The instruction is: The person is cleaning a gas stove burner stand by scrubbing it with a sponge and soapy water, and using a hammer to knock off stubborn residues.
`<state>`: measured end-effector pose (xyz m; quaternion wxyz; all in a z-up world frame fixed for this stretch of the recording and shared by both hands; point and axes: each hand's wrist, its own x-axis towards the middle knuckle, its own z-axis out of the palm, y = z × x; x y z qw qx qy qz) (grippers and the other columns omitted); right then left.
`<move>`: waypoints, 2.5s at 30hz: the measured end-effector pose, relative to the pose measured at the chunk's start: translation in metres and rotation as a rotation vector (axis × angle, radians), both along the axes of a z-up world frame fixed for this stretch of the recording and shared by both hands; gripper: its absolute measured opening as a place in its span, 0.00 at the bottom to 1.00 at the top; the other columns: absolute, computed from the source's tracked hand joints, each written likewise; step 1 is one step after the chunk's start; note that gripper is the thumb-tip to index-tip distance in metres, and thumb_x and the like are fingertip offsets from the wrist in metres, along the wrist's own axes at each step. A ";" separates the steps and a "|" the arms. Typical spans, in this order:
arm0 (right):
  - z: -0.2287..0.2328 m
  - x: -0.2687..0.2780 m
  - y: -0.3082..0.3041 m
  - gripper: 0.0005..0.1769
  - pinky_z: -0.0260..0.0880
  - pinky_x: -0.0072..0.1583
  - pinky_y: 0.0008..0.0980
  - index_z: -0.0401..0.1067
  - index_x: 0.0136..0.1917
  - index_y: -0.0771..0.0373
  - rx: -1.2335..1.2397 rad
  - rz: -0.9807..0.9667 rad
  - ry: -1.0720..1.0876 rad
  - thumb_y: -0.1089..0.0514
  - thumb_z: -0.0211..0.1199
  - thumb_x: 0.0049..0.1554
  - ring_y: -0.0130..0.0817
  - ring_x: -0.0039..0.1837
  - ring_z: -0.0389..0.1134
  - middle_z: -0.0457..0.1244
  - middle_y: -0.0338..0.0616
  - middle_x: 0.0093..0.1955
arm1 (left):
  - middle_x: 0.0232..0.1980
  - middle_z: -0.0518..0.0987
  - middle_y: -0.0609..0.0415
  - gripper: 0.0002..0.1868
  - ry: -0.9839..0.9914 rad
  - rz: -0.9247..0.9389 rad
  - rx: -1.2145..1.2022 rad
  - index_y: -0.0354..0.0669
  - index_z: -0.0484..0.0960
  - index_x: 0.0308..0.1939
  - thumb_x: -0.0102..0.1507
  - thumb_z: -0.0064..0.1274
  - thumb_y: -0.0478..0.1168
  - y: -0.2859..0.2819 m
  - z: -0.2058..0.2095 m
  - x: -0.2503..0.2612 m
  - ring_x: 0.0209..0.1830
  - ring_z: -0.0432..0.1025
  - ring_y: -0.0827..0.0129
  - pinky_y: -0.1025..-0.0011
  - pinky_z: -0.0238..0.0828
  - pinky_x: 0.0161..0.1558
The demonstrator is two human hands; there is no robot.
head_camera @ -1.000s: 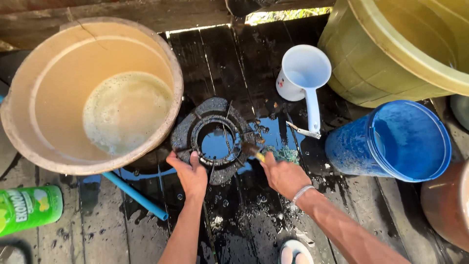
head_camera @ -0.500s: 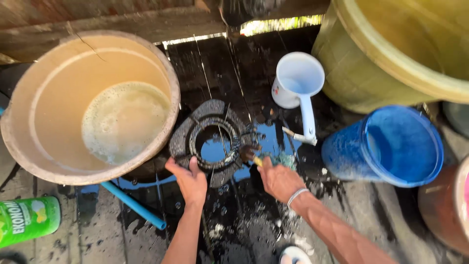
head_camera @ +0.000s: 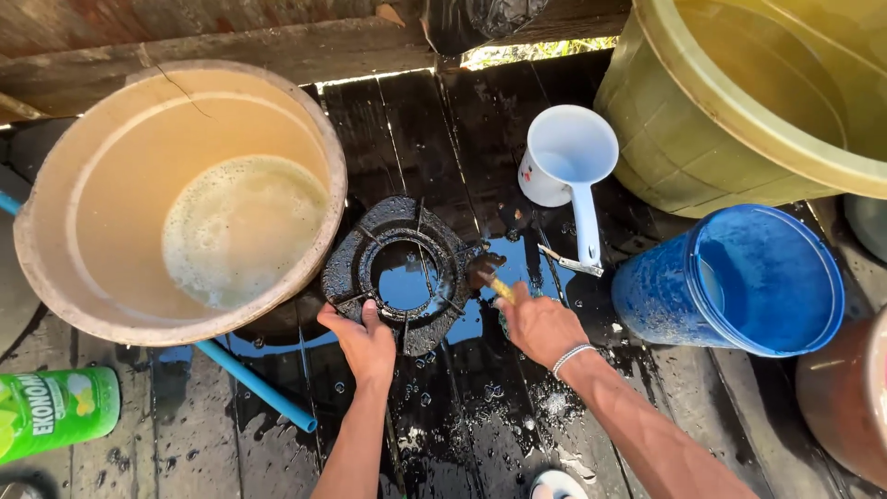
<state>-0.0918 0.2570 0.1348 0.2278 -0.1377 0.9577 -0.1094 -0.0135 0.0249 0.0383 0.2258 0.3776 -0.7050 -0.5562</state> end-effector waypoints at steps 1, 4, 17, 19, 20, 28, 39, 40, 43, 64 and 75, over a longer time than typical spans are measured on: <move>-0.001 0.001 0.003 0.22 0.76 0.40 0.55 0.60 0.60 0.66 -0.001 -0.001 -0.001 0.45 0.44 0.66 0.60 0.35 0.73 0.68 0.59 0.32 | 0.62 0.72 0.31 0.28 -0.001 -0.001 -0.001 0.33 0.53 0.66 0.67 0.50 0.36 0.000 -0.005 0.002 0.61 0.71 0.45 0.58 0.59 0.64; -0.002 0.000 0.012 0.23 0.71 0.47 0.58 0.67 0.53 0.66 -0.090 -0.117 0.058 0.42 0.47 0.65 0.63 0.41 0.71 0.68 0.62 0.34 | 0.65 0.68 0.27 0.33 -0.080 0.033 0.010 0.32 0.49 0.69 0.68 0.52 0.37 0.000 -0.016 0.005 0.64 0.67 0.42 0.56 0.56 0.66; -0.005 -0.005 0.026 0.22 0.68 0.44 0.53 0.68 0.58 0.61 -0.283 -0.320 0.056 0.43 0.57 0.60 0.57 0.39 0.71 0.67 0.56 0.32 | 0.47 0.82 0.36 0.32 -0.522 -0.042 -0.101 0.31 0.74 0.55 0.62 0.59 0.55 -0.039 0.000 0.008 0.50 0.77 0.46 0.56 0.70 0.57; -0.013 0.001 0.030 0.22 0.68 0.43 0.52 0.68 0.57 0.62 -0.328 -0.270 0.087 0.44 0.59 0.59 0.56 0.39 0.71 0.67 0.55 0.32 | 0.43 0.84 0.39 0.31 -0.623 -0.074 -0.125 0.32 0.78 0.50 0.62 0.57 0.60 -0.046 0.013 0.012 0.47 0.79 0.46 0.55 0.72 0.55; -0.015 0.004 0.030 0.23 0.68 0.43 0.52 0.67 0.57 0.63 -0.326 -0.237 0.095 0.44 0.60 0.59 0.55 0.38 0.70 0.66 0.55 0.32 | 0.41 0.84 0.40 0.30 -0.678 -0.127 -0.170 0.34 0.81 0.45 0.63 0.56 0.62 -0.050 0.017 0.015 0.46 0.78 0.45 0.54 0.72 0.54; -0.036 0.017 0.035 0.18 0.50 0.28 0.31 0.69 0.54 0.62 -0.835 -0.479 -0.479 0.45 0.52 0.65 0.26 0.26 0.50 0.54 0.33 0.28 | 0.33 0.84 0.45 0.23 -0.500 -0.209 -0.242 0.37 0.83 0.36 0.66 0.54 0.57 -0.041 0.049 0.022 0.36 0.80 0.52 0.57 0.75 0.45; -0.007 0.012 0.041 0.30 0.51 0.21 0.27 0.61 0.38 0.61 -1.213 -0.691 -1.045 0.35 0.40 0.67 0.24 0.17 0.48 0.49 0.35 0.22 | 0.48 0.79 0.48 0.14 -0.017 -0.499 -0.285 0.38 0.80 0.52 0.65 0.56 0.40 0.001 0.050 0.009 0.46 0.77 0.65 0.67 0.74 0.45; -0.008 0.013 0.042 0.30 0.51 0.21 0.27 0.61 0.38 0.61 -1.211 -0.689 -1.047 0.35 0.40 0.67 0.24 0.17 0.48 0.49 0.35 0.22 | 0.48 0.79 0.48 0.14 -0.018 -0.497 -0.285 0.38 0.80 0.52 0.65 0.56 0.40 0.007 0.059 0.007 0.46 0.77 0.65 0.67 0.74 0.45; -0.011 0.016 0.043 0.30 0.50 0.19 0.27 0.60 0.37 0.60 -1.237 -0.677 -1.132 0.35 0.40 0.67 0.24 0.16 0.48 0.48 0.34 0.21 | 0.48 0.79 0.51 0.17 0.020 -0.513 -0.177 0.42 0.81 0.55 0.64 0.58 0.42 0.021 0.078 -0.001 0.47 0.76 0.67 0.69 0.73 0.36; 0.000 -0.001 0.015 0.19 0.65 0.31 0.41 0.62 0.55 0.64 -0.586 -0.458 -0.309 0.51 0.60 0.57 0.35 0.27 0.63 0.65 0.45 0.30 | 0.69 0.60 0.43 0.44 -0.344 -0.711 -0.755 0.35 0.62 0.67 0.58 0.62 0.57 0.018 0.041 0.032 0.69 0.54 0.53 0.46 0.47 0.62; -0.026 -0.001 0.000 0.19 0.72 0.42 0.51 0.60 0.55 0.68 -0.508 -0.304 0.008 0.49 0.51 0.62 0.56 0.36 0.73 0.69 0.54 0.33 | 0.57 0.73 0.58 0.29 -0.501 -0.684 -0.564 0.46 0.69 0.65 0.66 0.53 0.55 0.022 0.032 0.031 0.62 0.62 0.66 0.52 0.46 0.66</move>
